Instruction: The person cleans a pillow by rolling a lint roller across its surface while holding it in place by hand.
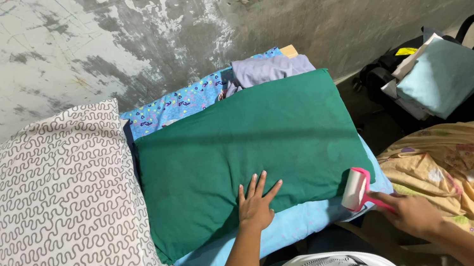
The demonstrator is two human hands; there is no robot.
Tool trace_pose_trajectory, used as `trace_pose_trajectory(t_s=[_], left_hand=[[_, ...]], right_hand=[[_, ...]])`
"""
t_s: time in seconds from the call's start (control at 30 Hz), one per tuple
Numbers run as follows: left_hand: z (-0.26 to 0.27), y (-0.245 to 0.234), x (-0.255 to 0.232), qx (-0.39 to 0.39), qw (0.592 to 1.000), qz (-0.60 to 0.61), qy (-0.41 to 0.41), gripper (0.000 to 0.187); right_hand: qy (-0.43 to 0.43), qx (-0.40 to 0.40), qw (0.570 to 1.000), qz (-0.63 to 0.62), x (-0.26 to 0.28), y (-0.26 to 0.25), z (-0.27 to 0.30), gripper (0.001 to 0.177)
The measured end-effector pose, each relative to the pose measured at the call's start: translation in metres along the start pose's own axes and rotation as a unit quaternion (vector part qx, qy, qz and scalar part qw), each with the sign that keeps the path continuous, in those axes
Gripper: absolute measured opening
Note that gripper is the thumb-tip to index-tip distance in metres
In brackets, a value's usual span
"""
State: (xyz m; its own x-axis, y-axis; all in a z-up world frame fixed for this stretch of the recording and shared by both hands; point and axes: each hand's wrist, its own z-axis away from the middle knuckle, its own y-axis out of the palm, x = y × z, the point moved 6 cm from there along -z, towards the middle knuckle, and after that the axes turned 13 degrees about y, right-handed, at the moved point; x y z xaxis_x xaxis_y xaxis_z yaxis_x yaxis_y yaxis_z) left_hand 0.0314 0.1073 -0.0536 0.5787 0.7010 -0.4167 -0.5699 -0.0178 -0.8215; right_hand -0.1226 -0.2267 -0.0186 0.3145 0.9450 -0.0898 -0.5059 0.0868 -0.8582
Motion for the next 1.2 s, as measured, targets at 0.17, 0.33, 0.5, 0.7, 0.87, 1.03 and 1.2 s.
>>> trace_pose_trajectory(t_s=[0.17, 0.33, 0.5, 0.7, 0.87, 1.03, 1.2], left_hand=[[0.000, -0.005, -0.013, 0.026, 1.000, -0.001, -0.006, 0.085], [-0.003, 0.001, -0.012, 0.031, 0.999, -0.015, -0.024, 0.087], [-0.012, 0.012, -0.006, 0.019, 0.999, -0.016, -0.034, 0.087], [-0.013, 0.009, -0.008, 0.002, 0.999, -0.027, -0.047, 0.088], [-0.008, -0.004, -0.014, 0.042, 0.997, 0.022, -0.069, 0.083], [-0.006, -0.006, -0.017, 0.068, 0.993, 0.041, -0.083, 0.085], [-0.006, -0.008, -0.019, 0.054, 0.994, 0.044, -0.084, 0.086]], right_hand=[[-0.073, -0.122, 0.904, -0.404, 0.059, -0.029, 0.008, 0.063], [-0.028, -0.171, 0.907, -0.385, 0.142, -0.039, -0.059, 0.053], [0.020, -0.141, 0.920, -0.364, 0.175, -0.079, -0.151, 0.044], [-0.023, -0.147, 0.915, -0.374, 0.180, -0.087, -0.160, 0.046], [-0.050, -0.073, 0.936, -0.340, 0.121, -0.038, -0.057, 0.059], [-0.043, -0.058, 0.939, -0.336, 0.107, -0.029, -0.052, 0.057], [-0.040, -0.083, 0.939, -0.332, 0.145, -0.062, -0.124, 0.055]])
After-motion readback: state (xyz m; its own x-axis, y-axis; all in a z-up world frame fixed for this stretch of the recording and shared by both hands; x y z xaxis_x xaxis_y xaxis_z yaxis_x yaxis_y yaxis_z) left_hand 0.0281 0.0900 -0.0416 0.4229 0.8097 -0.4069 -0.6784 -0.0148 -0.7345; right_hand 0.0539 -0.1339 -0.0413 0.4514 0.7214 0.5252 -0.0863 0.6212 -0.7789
